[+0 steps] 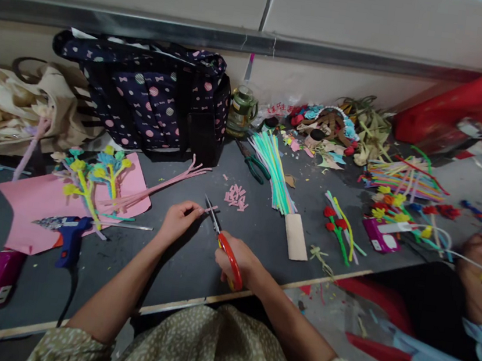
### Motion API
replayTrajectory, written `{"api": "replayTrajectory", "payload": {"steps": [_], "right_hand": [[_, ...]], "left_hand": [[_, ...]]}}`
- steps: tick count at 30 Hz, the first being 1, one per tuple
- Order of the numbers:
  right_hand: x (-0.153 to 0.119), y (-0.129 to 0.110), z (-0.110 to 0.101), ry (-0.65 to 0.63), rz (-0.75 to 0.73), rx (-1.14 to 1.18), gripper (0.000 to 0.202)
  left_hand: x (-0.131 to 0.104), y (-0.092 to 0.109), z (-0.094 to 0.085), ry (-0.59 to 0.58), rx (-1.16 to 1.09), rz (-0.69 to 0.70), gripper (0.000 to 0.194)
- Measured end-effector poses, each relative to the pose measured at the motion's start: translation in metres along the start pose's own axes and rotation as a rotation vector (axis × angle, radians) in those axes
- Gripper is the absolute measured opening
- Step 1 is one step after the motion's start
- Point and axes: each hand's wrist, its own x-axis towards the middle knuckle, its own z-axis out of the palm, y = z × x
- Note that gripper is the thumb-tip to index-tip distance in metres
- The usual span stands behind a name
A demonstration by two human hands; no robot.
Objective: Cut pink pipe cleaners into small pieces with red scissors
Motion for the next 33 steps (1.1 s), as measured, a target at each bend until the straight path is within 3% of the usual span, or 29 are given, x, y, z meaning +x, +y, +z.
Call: {"api": "replayTrajectory", "payload": {"steps": [9,19,26,30,33], "right_hand": [[-0.002,-0.012,0.0,0.027,0.039,-0.007,0.01],[0.004,0.002,0.003,-0.026,-0.023,0.016,0.013],[0.013,-0.005,0.011,0.024,0.008,-0.022,0.021],[0.013,-0.006,0.008,0.012,0.041,-0.091,0.022],[0.012,-0.006,0.001,0.053,-0.046,-0.258,0.015]], "left_hand": [[-0.001,-0.001,-0.001,0.006,0.051,0.023,0.026],[-0.001,-0.001,-0.001,0.007,0.064,0.025,0.025],[0.001,0.001,-0.002,0.018,0.035,0.006,0.024],[0.002,0.001,-0.004,0.04,-0.082,-0.063,0.028],[0.002,0.001,-0.005,0.05,-0.184,-0.154,0.034]]}}
